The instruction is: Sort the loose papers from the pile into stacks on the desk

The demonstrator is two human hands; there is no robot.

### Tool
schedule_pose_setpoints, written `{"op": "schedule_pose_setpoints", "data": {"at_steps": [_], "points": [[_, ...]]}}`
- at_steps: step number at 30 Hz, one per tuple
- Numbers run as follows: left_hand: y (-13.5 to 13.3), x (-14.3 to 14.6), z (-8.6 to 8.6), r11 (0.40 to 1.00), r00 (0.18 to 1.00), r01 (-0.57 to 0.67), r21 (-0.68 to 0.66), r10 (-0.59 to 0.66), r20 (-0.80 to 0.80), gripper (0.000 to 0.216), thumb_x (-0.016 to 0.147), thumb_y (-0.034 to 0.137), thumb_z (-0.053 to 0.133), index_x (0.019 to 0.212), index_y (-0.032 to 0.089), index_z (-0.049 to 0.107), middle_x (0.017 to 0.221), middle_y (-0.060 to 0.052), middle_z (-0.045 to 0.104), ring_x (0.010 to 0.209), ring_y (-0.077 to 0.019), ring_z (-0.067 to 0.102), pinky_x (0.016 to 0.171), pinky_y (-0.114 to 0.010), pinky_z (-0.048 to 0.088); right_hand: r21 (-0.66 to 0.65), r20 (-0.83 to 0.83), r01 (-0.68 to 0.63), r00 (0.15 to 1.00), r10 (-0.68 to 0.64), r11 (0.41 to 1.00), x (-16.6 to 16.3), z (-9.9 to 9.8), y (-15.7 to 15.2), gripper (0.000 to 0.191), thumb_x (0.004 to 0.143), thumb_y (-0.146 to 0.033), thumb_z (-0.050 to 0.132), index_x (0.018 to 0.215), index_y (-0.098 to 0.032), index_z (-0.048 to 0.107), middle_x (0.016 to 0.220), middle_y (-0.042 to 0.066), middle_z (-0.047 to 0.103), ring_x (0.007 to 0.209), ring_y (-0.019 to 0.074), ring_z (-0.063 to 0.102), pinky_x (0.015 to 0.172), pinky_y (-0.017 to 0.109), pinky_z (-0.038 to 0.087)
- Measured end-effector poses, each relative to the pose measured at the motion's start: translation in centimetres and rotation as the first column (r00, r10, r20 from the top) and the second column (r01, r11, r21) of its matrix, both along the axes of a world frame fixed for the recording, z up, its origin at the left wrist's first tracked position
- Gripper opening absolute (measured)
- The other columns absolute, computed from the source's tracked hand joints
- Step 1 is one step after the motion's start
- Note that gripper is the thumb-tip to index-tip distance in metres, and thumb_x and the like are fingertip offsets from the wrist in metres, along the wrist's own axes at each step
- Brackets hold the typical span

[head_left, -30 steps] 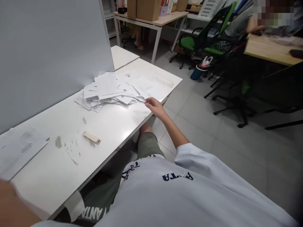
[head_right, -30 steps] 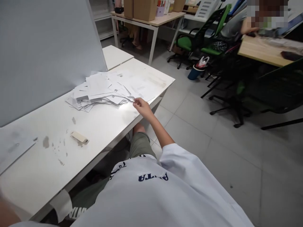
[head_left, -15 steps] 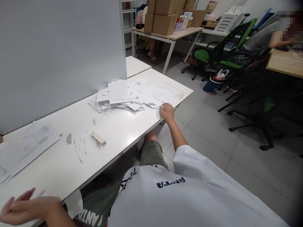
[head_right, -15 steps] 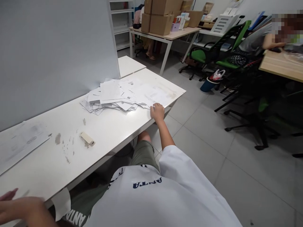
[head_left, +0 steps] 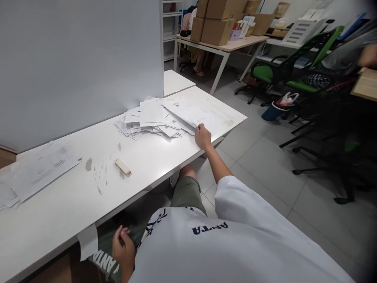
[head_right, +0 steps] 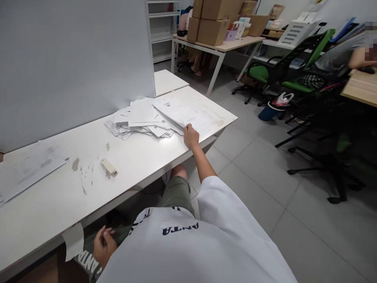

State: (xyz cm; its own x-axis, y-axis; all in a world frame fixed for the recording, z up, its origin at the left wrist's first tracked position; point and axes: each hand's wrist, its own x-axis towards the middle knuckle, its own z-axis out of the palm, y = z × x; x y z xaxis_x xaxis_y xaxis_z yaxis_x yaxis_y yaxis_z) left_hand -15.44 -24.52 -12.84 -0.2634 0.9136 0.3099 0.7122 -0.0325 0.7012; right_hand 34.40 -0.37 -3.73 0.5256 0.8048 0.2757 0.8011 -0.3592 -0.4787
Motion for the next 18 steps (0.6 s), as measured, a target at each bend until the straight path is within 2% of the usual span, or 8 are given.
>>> {"op": "schedule_pose_setpoints", "data": {"at_steps": [2, 3, 7, 10, 11, 13, 16, 18], "points": [[1.3, 0.1, 0.4, 0.985, 0.993, -0.105, 0.138, 0.111, -0.032, 0.025, 0.092, 0.035, 0.048, 0.112, 0.032, 0.062, 0.084, -0.003, 0.073, 0.073, -0.0294, 0.074, 0.070, -0.050, 0.060, 0.089, 0.017, -0.002, 1.000, 0.000, 0.996, 0.2, 0.5, -0.3, 0.028, 0.101, -0.030, 0.032, 0.109, -0.017, 0.055, 0.080, 0.008, 0.065, 0.066, 0.0201, 0.054, 0.062, 0.028, 0.030], [2.1, 0.4, 0.8, 0.978, 0.995, -0.088, 0.190, 0.096, -0.037, 0.021, 0.091, 0.032, 0.051, 0.107, 0.028, 0.064, 0.082, -0.003, 0.073, 0.070, -0.0264, 0.073, 0.069, -0.045, 0.060, 0.147, 0.045, -0.019, 0.999, 0.012, 0.989, 0.3, 0.8, -0.5, 0.028, 0.101, -0.032, 0.031, 0.108, -0.017, 0.055, 0.078, 0.007, 0.064, 0.064, 0.0192, 0.054, 0.060, 0.027, 0.030], [5.4, 3.4, 3.7, 0.940, 0.989, 0.129, 0.315, -0.143, 0.022, 0.013, 0.088, 0.025, 0.057, 0.094, 0.018, 0.067, 0.076, -0.005, 0.073, 0.064, -0.0184, 0.071, 0.067, -0.032, 0.058, 0.395, 0.213, -0.151, 0.975, 0.069, 0.906, -0.4, 2.6, -1.9, 0.033, 0.101, -0.038, 0.031, 0.102, -0.018, 0.057, 0.070, 0.006, 0.061, 0.060, 0.0177, 0.053, 0.058, 0.027, 0.032], [7.6, 8.2, 7.2, 0.943, 0.922, 0.244, 0.228, -0.298, 0.249, 0.018, 0.091, 0.032, 0.058, 0.099, 0.019, 0.067, 0.080, -0.005, 0.072, 0.075, -0.0188, 0.071, 0.079, -0.034, 0.057, 0.485, 0.357, -0.368, 0.912, 0.204, 0.793, -3.0, 3.2, -4.3, 0.028, 0.100, -0.037, 0.037, 0.099, -0.019, 0.058, 0.073, 0.008, 0.065, 0.063, 0.0183, 0.057, 0.062, 0.030, 0.038], [8.4, 10.2, 8.3, 0.937, 0.859, 0.310, 0.161, -0.348, 0.375, 0.024, 0.091, 0.037, 0.060, 0.106, 0.019, 0.065, 0.088, -0.007, 0.073, 0.083, -0.0197, 0.071, 0.084, -0.035, 0.057, 0.472, 0.410, -0.460, 0.870, 0.275, 0.752, -4.3, 3.1, -5.4, 0.024, 0.100, -0.034, 0.039, 0.098, -0.020, 0.059, 0.075, 0.009, 0.067, 0.065, 0.0183, 0.058, 0.063, 0.031, 0.040], [10.1, 14.0, 10.3, 0.890, 0.623, 0.451, 0.060, -0.363, 0.693, 0.044, 0.087, 0.047, 0.065, 0.123, 0.022, 0.058, 0.113, -0.012, 0.070, 0.100, -0.0227, 0.070, 0.089, -0.038, 0.056, 0.394, 0.507, -0.650, 0.743, 0.436, 0.650, -7.1, 2.5, -7.8, 0.018, 0.098, -0.029, 0.044, 0.097, -0.022, 0.060, 0.079, 0.008, 0.069, 0.065, 0.0171, 0.059, 0.062, 0.031, 0.040], [12.6, 18.5, 12.0, 0.795, 0.259, 0.601, -0.076, -0.104, 0.960, 0.051, 0.087, 0.054, 0.063, 0.126, 0.022, 0.058, 0.128, -0.014, 0.066, 0.110, -0.0263, 0.067, 0.092, -0.040, 0.055, 0.293, 0.614, -0.860, 0.505, 0.607, 0.419, -11.3, 1.1, -11.4, 0.011, 0.096, -0.024, 0.050, 0.093, -0.025, 0.061, 0.083, 0.004, 0.072, 0.063, 0.0135, 0.057, 0.056, 0.030, 0.038], [13.9, 20.1, 12.3, 0.780, 0.142, 0.607, -0.156, 0.086, 0.986, 0.041, 0.090, 0.048, 0.061, 0.116, 0.016, 0.064, 0.118, -0.015, 0.071, 0.110, -0.0272, 0.067, 0.094, -0.039, 0.055, 0.293, 0.672, -0.916, 0.401, 0.623, 0.273, -13.5, 0.3, -13.3, 0.008, 0.094, -0.023, 0.055, 0.089, -0.026, 0.061, 0.084, 0.002, 0.072, 0.061, 0.0119, 0.055, 0.054, 0.029, 0.036]]}}
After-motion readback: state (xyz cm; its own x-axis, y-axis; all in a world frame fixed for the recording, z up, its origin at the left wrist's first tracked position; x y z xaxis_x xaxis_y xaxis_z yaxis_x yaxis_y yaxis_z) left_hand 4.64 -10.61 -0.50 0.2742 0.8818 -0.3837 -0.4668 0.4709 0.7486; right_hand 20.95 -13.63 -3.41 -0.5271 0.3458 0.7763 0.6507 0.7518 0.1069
